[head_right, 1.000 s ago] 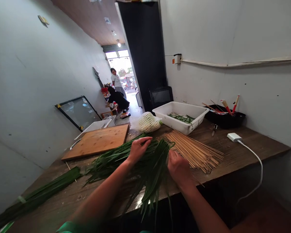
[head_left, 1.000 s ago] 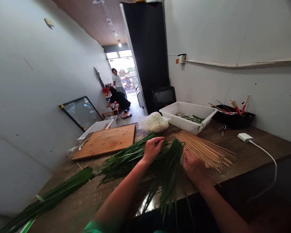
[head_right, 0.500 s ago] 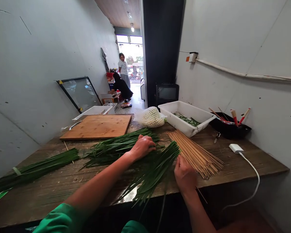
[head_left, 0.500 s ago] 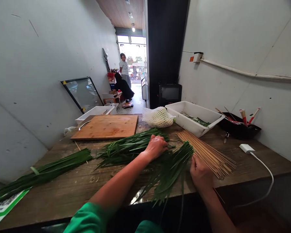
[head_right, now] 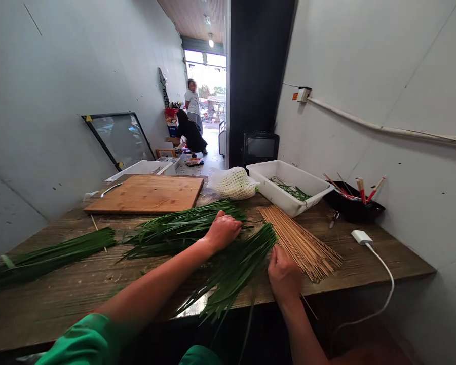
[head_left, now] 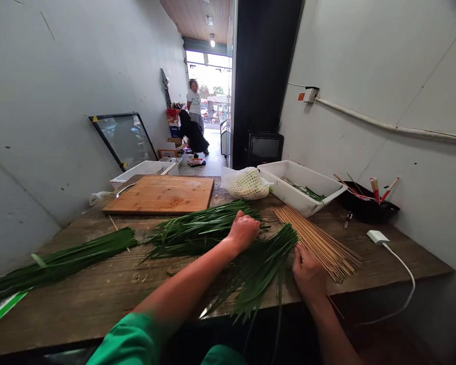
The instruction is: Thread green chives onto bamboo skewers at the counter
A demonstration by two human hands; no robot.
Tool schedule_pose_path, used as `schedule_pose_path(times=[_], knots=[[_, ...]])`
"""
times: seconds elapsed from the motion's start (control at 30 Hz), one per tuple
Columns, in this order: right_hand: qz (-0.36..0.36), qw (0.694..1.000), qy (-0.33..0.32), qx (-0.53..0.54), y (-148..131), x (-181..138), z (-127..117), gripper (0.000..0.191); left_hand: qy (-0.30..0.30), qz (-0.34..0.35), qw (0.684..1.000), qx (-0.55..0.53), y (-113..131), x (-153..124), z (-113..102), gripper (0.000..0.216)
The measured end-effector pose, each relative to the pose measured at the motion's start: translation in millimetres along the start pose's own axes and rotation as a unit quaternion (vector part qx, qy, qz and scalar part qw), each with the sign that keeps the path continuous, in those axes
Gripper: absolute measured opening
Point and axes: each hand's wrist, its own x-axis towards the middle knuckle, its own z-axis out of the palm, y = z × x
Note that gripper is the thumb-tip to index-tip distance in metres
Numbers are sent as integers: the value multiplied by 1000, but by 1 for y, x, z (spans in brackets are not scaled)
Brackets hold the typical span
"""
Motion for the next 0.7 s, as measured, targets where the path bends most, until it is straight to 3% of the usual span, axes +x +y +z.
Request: schedule_pose_path(times=[0.23,0.53,0.7], knots=[[-4,1000,-8,21,-2,1,0,35,58,-41,982,-174,0,5,1,21],[14,999,-28,35,-5,1,2,34,56,-98,912,-393,18,19,10,24],[27,997,-64,38,-8,1,0,30,61,-118,895,-426,27,25,22,20]])
